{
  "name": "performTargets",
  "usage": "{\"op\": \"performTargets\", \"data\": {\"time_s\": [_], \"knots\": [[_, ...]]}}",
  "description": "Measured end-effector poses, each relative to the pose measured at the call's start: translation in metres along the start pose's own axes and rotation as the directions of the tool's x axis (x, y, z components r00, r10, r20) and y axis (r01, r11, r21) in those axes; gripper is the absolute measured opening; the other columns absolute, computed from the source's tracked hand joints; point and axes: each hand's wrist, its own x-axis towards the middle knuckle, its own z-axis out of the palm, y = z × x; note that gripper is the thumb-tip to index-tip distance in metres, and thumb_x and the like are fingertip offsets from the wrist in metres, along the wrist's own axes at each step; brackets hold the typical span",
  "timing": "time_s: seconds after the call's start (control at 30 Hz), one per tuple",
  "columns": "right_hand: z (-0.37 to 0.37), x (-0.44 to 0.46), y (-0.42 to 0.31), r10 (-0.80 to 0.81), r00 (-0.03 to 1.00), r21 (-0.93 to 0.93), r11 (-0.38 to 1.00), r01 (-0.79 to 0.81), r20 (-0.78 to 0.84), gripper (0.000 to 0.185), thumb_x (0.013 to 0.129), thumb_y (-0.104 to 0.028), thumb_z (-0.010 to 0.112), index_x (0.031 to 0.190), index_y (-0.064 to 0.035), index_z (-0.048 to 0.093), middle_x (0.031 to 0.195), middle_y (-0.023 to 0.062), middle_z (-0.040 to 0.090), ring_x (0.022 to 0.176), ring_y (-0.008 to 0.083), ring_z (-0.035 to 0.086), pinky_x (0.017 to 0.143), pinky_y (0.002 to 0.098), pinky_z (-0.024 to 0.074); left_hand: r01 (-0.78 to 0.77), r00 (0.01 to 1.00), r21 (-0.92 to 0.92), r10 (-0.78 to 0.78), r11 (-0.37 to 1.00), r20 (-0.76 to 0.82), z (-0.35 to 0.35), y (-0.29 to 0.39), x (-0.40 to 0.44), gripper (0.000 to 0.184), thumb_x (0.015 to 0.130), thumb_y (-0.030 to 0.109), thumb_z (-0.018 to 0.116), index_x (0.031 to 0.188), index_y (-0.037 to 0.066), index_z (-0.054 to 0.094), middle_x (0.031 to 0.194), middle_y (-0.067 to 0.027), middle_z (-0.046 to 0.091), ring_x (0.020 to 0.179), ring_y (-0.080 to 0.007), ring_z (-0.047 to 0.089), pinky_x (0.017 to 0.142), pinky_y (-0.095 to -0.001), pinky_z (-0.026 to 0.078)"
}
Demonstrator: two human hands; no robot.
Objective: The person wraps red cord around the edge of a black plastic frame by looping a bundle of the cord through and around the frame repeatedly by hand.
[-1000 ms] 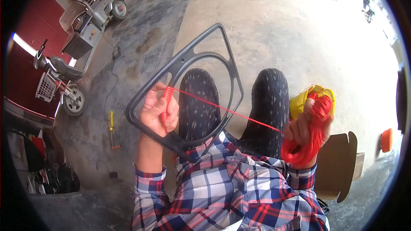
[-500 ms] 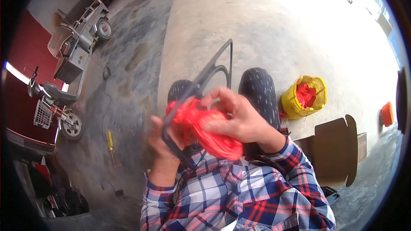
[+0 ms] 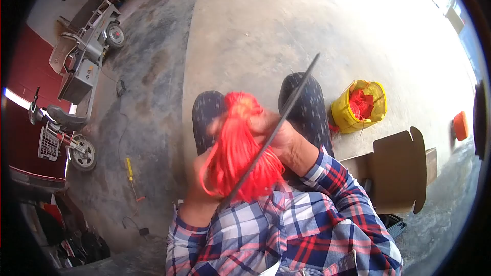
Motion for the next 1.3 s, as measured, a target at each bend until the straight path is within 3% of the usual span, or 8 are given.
{"op": "performTargets", "data": {"time_s": [0.07, 0.17, 0.3, 0.57, 0.83, 0.9, 1.1, 1.3], "knots": [[0.013, 0.005, -0.011, -0.045, 0.992, 0.085, 0.995, 0.055, -0.120, 0.034, 0.086, -0.019, 0.067, 0.114, -0.0002, 0.060, 0.114, 0.0126, 0.066, 0.106, 0.0239, 0.062, 0.102, 0.0393, 0.0437, -0.039, 0.954, -0.388, -0.081, 0.921, -0.289, 0.025, 0.005, 0.007, 0.067, 0.099, 0.052, 0.037, 0.135, -0.004, 0.047, 0.106, -0.0181, 0.064, 0.087, -0.0245, 0.066, 0.077, -0.0335, 0.054], [-0.036, 0.004, -0.014, -0.314, 0.897, -0.282, 0.932, 0.228, -0.312, 0.036, 0.087, -0.024, 0.062, 0.114, 0.0002, 0.059, 0.110, 0.0108, 0.067, 0.105, 0.0192, 0.062, 0.100, 0.0387, 0.0435, 0.266, 0.933, -0.506, -0.088, 0.821, 0.349, -0.008, 0.017, 0.013, 0.090, 0.089, 0.073, 0.035, 0.135, -0.002, 0.050, 0.083, -0.0201, 0.061, 0.055, -0.0254, 0.057, 0.047, -0.0336, 0.048], [-0.059, -0.036, -0.024, -0.283, 0.920, -0.483, 0.867, 0.125, -0.270, 0.054, 0.080, -0.029, 0.059, 0.125, 0.0005, 0.055, 0.119, 0.0131, 0.064, 0.108, 0.0263, 0.062, 0.103, 0.0390, 0.0405, 0.117, 0.989, -0.456, -0.060, 0.882, 0.137, -0.030, 0.014, 0.015, 0.084, 0.086, 0.072, 0.046, 0.135, 0.004, 0.052, 0.072, -0.0133, 0.053, 0.043, -0.0175, 0.043, 0.034, -0.0271, 0.033], [0.001, -0.066, -0.064, -0.454, 0.749, -0.110, 0.817, 0.566, 0.483, 0.056, 0.088, -0.057, 0.056, 0.113, -0.0071, 0.047, 0.072, 0.0087, 0.062, 0.070, 0.0299, 0.066, 0.097, 0.0502, 0.0443, 0.001, 0.990, -0.381, 0.053, 0.925, 0.131, -0.069, 0.020, 0.029, 0.049, 0.094, 0.022, 0.063, 0.137, 0.009, 0.046, 0.072, -0.0110, 0.051, 0.043, -0.0144, 0.043, 0.031, -0.0261, 0.032], [-0.019, -0.073, -0.058, -0.390, 0.891, -0.138, 0.920, 0.367, -0.234, 0.042, 0.099, -0.048, 0.046, 0.106, -0.0072, 0.050, 0.069, 0.0066, 0.056, 0.056, 0.0210, 0.054, 0.071, 0.0389, 0.0494, 0.006, 0.991, -0.451, 0.055, 0.892, 0.122, -0.080, 0.010, 0.030, 0.054, 0.094, 0.022, 0.062, 0.141, 0.009, 0.040, 0.073, -0.0103, 0.051, 0.044, -0.0138, 0.043, 0.031, -0.0258, 0.031], [-0.041, -0.063, -0.058, -0.321, 0.860, -0.072, 0.945, 0.320, -0.395, 0.031, 0.098, -0.035, 0.053, 0.110, -0.0066, 0.055, 0.091, 0.0123, 0.063, 0.081, 0.0239, 0.063, 0.080, 0.0385, 0.0520, 0.008, 0.990, -0.440, 0.056, 0.898, 0.133, -0.075, 0.010, 0.030, 0.052, 0.096, 0.030, 0.058, 0.139, 0.006, 0.044, 0.074, -0.0105, 0.051, 0.044, -0.0137, 0.042, 0.032, -0.0253, 0.031], [0.038, -0.036, -0.028, -0.037, 0.999, -0.576, 0.816, 0.043, 0.022, 0.051, 0.087, -0.003, 0.065, 0.134, 0.0000, 0.045, 0.115, 0.0091, 0.063, 0.104, 0.0158, 0.060, 0.090, 0.0303, 0.0476, 0.188, 0.975, -0.553, -0.087, 0.812, 0.204, -0.044, 0.008, 0.033, 0.076, 0.087, 0.058, 0.057, 0.136, 0.001, 0.048, 0.088, -0.0135, 0.064, 0.052, -0.0181, 0.053, 0.043, -0.0270, 0.041], [0.047, -0.015, -0.012, -0.304, 0.950, -0.988, 0.107, 0.111, 0.074, 0.031, 0.082, -0.015, 0.078, 0.100, -0.0024, 0.056, 0.070, 0.0033, 0.062, 0.068, 0.0078, 0.057, 0.062, 0.0276, 0.0467, 0.043, 0.995, -0.493, 0.005, 0.869, 0.097, -0.034, -0.003, 0.032, 0.082, 0.082, 0.053, 0.068, 0.137, -0.004, 0.045, 0.122, -0.0149, 0.059, 0.090, -0.0203, 0.063, 0.065, -0.0283, 0.050]]}}
